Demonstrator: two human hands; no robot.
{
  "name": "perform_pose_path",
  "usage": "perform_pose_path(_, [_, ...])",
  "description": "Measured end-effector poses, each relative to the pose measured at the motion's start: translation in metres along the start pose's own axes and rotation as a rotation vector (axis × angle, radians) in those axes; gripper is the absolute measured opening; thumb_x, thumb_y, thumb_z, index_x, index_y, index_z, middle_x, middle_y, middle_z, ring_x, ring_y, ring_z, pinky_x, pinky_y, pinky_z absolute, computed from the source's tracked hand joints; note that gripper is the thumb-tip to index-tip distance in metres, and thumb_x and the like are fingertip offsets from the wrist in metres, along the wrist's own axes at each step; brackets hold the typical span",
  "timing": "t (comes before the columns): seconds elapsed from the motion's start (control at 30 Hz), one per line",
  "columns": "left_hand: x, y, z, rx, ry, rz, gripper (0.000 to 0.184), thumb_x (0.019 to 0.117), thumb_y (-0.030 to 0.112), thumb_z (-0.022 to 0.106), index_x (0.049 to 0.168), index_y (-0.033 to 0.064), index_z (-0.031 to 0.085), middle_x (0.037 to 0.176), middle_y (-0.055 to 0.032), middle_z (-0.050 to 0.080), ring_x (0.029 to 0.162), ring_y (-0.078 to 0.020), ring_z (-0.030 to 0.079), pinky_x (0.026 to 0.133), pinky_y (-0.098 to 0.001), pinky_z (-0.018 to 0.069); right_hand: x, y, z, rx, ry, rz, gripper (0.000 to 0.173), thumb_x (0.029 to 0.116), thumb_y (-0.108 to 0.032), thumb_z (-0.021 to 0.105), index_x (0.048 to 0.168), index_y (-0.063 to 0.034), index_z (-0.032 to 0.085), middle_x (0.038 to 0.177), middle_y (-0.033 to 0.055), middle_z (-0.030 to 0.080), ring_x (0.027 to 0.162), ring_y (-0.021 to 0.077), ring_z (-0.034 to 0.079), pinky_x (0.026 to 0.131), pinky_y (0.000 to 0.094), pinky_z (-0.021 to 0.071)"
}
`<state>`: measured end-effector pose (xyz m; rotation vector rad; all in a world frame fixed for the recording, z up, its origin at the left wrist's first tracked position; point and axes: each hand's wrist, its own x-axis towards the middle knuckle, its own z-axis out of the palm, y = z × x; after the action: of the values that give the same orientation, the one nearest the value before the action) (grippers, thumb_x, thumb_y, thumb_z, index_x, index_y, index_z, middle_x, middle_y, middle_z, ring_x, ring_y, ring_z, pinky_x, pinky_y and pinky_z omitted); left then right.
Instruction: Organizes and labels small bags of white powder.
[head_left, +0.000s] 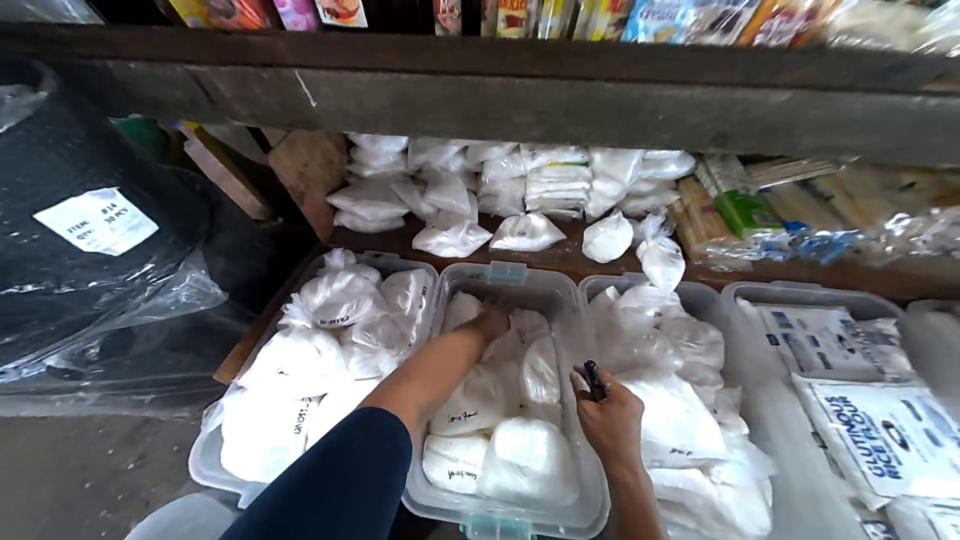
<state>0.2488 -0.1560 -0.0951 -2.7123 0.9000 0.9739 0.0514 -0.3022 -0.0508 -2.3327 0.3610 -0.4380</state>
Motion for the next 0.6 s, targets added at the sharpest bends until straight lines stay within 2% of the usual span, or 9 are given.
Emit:
perform_pose_path(0.03, [-0.010,-0.005,-0.002,0.017,0.026,0.049,0.038,0.1017,0.004,0.054,0.140,0.0023,0.059,0.146,-0.0236,0.054,0.141,-0.0438,0.045,0.116,-0.0621,0.0333,0.000,0.000,-0.001,0.002,0.001,0.003,0.014,0.0906,-0.009,0.070,0.096,0.0026,0.076,0.073,0.0131,0.069,0.062,0.0216,0.063,0.062,0.0416,0.0516])
perform_pose_path(0.07, [-0.015,-0.009,-0.005,0.041,0.036,0.083,0.039,0.0999,0.001,0.056,0.139,0.0024,0.059,0.139,-0.0260,0.059,0.135,-0.0459,0.051,0.113,-0.0631,0.0376,0.000,-0.001,-0.003,0.005,0.001,0.008,0.014,0.0910,-0.009,0.070,0.096,0.0024,0.076,0.073,0.0128,0.069,0.062,0.0208,0.063,0.062,0.0409,0.0516])
perform_pose_path(0.2, [-0.012,-0.004,-0.020,0.063,0.050,0.036,0.039,0.1026,-0.001,0.049,0.142,-0.0044,0.053,0.141,-0.0279,0.056,0.135,-0.0468,0.050,0.110,-0.0633,0.0406,-0.001,-0.004,-0.006,0.011,0.013,0.001,0.015,0.0910,-0.009,0.070,0.097,0.0031,0.076,0.073,0.0129,0.068,0.061,0.0197,0.062,0.061,0.0388,0.0513])
perform_pose_path(0.3, [0.003,-0.003,-0.016,0.112,-0.054,-0.101,0.038,0.1045,0.004,0.046,0.141,-0.0063,0.054,0.151,-0.0263,0.048,0.145,-0.0438,0.039,0.119,-0.0603,0.0283,-0.002,-0.006,-0.008,0.007,-0.005,0.000,0.015,0.0908,-0.010,0.070,0.098,0.0021,0.076,0.075,0.0128,0.070,0.063,0.0208,0.064,0.062,0.0395,0.0522])
perform_pose_path(0.37, [0.009,-0.013,-0.001,0.111,-0.041,-0.056,0.039,0.1050,0.003,0.045,0.142,-0.0043,0.054,0.161,-0.0241,0.037,0.152,-0.0438,0.027,0.124,-0.0612,0.0171,-0.002,-0.008,-0.008,0.010,-0.009,0.004,0.015,0.0910,-0.011,0.070,0.098,0.0018,0.076,0.074,0.0121,0.069,0.062,0.0199,0.062,0.061,0.0387,0.0513])
perform_pose_path(0.4, [0.009,-0.019,0.003,0.083,0.001,-0.005,0.038,0.1060,0.005,0.045,0.142,-0.0039,0.055,0.162,-0.0229,0.036,0.152,-0.0437,0.027,0.124,-0.0611,0.0170,-0.001,-0.008,-0.009,0.015,-0.011,0.008,0.015,0.0911,-0.010,0.070,0.098,0.0018,0.076,0.074,0.0121,0.069,0.062,0.0196,0.062,0.061,0.0386,0.0515])
perform_pose_path(0.47, [0.005,-0.027,0.003,-0.027,0.060,0.047,0.038,0.1080,0.012,0.046,0.141,-0.0039,0.055,0.158,-0.0212,0.043,0.148,-0.0416,0.037,0.120,-0.0603,0.0277,-0.001,-0.007,-0.008,0.022,-0.002,0.006,0.015,0.0907,-0.010,0.070,0.098,0.0019,0.076,0.074,0.0125,0.069,0.062,0.0194,0.063,0.061,0.0384,0.0518])
perform_pose_path(0.53, [-0.002,-0.027,-0.006,-0.160,0.054,0.028,0.034,0.1067,0.016,0.049,0.133,-0.0028,0.062,0.141,-0.0242,0.058,0.135,-0.0432,0.052,0.110,-0.0642,0.0393,-0.003,-0.005,-0.008,0.020,-0.003,0.004,0.015,0.0911,-0.011,0.070,0.097,0.0017,0.076,0.075,0.0121,0.069,0.063,0.0189,0.063,0.062,0.0375,0.0522])
perform_pose_path(0.6, [-0.006,-0.020,-0.023,-0.092,0.024,0.027,0.034,0.1034,0.010,0.055,0.134,-0.0015,0.061,0.139,-0.0249,0.059,0.133,-0.0447,0.053,0.108,-0.0667,0.0400,-0.001,-0.007,-0.009,0.026,0.003,0.006,0.015,0.0909,-0.010,0.070,0.097,0.0020,0.076,0.074,0.0117,0.069,0.063,0.0185,0.062,0.062,0.0370,0.0518])
